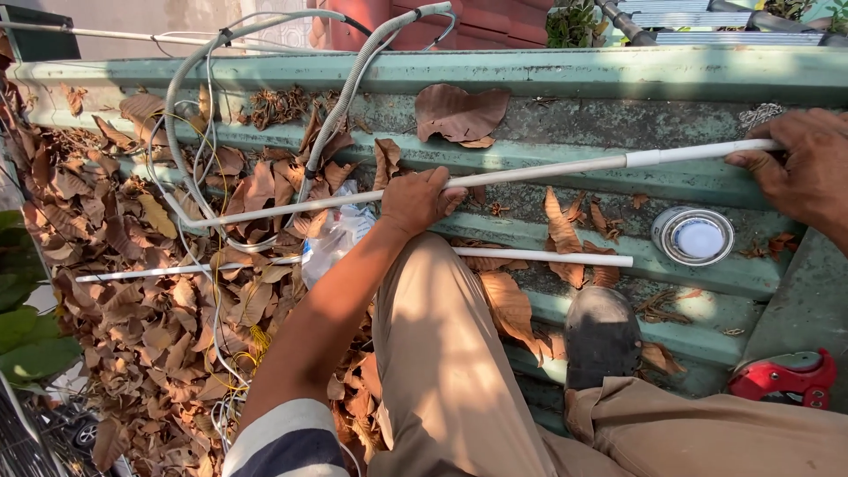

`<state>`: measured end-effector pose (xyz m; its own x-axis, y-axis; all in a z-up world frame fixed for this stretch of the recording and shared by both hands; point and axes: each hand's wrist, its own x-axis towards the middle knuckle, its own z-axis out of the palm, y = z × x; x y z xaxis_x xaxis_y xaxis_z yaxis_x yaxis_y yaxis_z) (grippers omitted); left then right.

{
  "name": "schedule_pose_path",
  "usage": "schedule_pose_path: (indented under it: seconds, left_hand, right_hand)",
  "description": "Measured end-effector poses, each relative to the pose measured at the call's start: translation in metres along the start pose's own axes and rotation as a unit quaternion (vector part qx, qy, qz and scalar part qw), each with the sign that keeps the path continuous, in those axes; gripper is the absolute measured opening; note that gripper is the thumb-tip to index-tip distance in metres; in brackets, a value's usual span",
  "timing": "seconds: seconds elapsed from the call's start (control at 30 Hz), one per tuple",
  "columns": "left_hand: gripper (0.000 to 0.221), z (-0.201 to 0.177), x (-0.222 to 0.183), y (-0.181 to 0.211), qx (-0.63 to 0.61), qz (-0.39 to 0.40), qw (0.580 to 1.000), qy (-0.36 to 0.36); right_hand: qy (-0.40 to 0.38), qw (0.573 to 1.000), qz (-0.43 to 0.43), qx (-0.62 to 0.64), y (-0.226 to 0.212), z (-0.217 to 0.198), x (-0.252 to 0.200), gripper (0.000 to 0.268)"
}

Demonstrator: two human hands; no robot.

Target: The person sits on a rooftop covered in dry leaves and works on a white PVC pipe system. They pull a yellow wire through a pipe, apply glue to the pipe ends, and connect two pipe sections together. The person also handles a plastic bag and a glue container during the process.

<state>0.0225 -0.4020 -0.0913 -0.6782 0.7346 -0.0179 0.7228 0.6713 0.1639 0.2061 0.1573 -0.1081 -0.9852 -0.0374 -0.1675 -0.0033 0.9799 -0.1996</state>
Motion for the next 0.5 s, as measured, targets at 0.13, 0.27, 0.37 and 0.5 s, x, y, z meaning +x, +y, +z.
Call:
schedule_pose_path:
  seconds: [0.13,0.27,0.37,0.5]
  left_hand:
    - [0.063,-0.023,0.016,-0.010,-0.030,-0.010,0.990,-0.135]
    - [0.071,-0.062,0.039,-0.009,-0.135,-0.019,0.955,-0.262]
    - [0.063,-0.083,0.059,-0.002,-0.360,-0.068,0.813,-0.452]
    - [0.080,-0.066,0.054,0.010,-0.371,-0.281,0.668,-0.580]
  right_hand:
    - [0.014,0.999,-0.016,0.037,0.003,0.002,0.000,0.033]
    - [0.016,0.999,-0.018,0.034,0.003,0.003,-0.002,0.031]
    - [-0.048,0.999,0.000,0.016,0.002,-0.006,-0.003,0.038]
    - [-0.044,0.998,-0.018,0.033,0.002,-0.002,-0.006,0.038]
